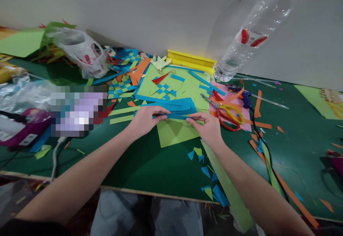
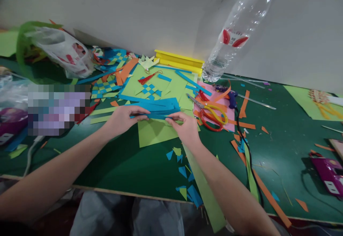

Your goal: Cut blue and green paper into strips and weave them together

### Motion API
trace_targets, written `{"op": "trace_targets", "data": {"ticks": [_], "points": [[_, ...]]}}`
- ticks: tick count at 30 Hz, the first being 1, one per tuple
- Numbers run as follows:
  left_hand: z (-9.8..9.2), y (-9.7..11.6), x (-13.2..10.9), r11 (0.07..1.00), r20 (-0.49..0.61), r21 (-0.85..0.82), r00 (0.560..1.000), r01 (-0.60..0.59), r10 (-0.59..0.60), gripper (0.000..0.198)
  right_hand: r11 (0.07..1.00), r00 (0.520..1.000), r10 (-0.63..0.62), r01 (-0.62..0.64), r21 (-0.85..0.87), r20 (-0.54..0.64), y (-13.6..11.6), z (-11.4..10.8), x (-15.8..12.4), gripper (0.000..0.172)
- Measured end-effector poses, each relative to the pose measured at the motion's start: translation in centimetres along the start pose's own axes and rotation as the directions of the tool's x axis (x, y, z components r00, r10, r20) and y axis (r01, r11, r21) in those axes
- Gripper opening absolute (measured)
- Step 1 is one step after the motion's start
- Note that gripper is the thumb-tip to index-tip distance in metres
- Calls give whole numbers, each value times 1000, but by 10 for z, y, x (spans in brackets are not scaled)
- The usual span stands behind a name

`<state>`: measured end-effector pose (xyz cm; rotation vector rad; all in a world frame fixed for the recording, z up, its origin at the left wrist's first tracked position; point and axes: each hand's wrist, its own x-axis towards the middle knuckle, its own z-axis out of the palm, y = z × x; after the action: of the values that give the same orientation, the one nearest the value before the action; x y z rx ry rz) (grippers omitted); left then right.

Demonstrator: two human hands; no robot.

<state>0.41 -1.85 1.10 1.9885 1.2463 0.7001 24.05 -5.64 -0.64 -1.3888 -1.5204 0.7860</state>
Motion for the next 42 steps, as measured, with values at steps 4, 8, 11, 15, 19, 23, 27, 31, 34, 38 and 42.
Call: {"op": "trace_targets", "data": {"ticks": [4,8,11,15,19,23,27,31,34,38,42], "points": [[1,0,0,994,28,-95,999,44,-42,17,998,999,22,-20,51,-26,-1,0,-1,14],[1,-4,0,984,6,-163,997,76,-76,19,999,999,16,-14,43,-39,-1,-1,0,13],[-1,-8,1,974,-13,-202,994,106,-111,21,999,998,35,-35,14,-46,-1,-2,1,16],[-3,-12,2,967,-22,-237,994,98,-106,26,999,997,51,-51,-2,-50,0,-3,2,18],[-3,-13,2,972,-38,-223,996,71,-82,31,999,998,48,-48,5,-40,-2,-4,2,17],[-2,-12,3,977,-33,-205,997,62,-71,29,999,998,46,-45,25,-38,-3,-4,3,16],[-4,-13,3,982,-34,-179,997,59,-67,28,998,999,46,-45,45,-13,-1,-4,4,18],[-6,-15,4,978,-46,-199,996,67,-77,25,996,998,50,-53,77,35,2,-5,6,21],[-7,-14,5,974,-42,-211,995,78,-89,23,996,999,48,-49,75,13,2,-6,6,18],[-7,-12,5,986,-36,-155,997,66,-72,21,1000,999,20,-19,23,-41,0,-7,4,14],[-10,-11,4,999,-7,21,1000,30,-30,18,993,997,-72,70,-95,-14,-2,-8,3,16]]}}
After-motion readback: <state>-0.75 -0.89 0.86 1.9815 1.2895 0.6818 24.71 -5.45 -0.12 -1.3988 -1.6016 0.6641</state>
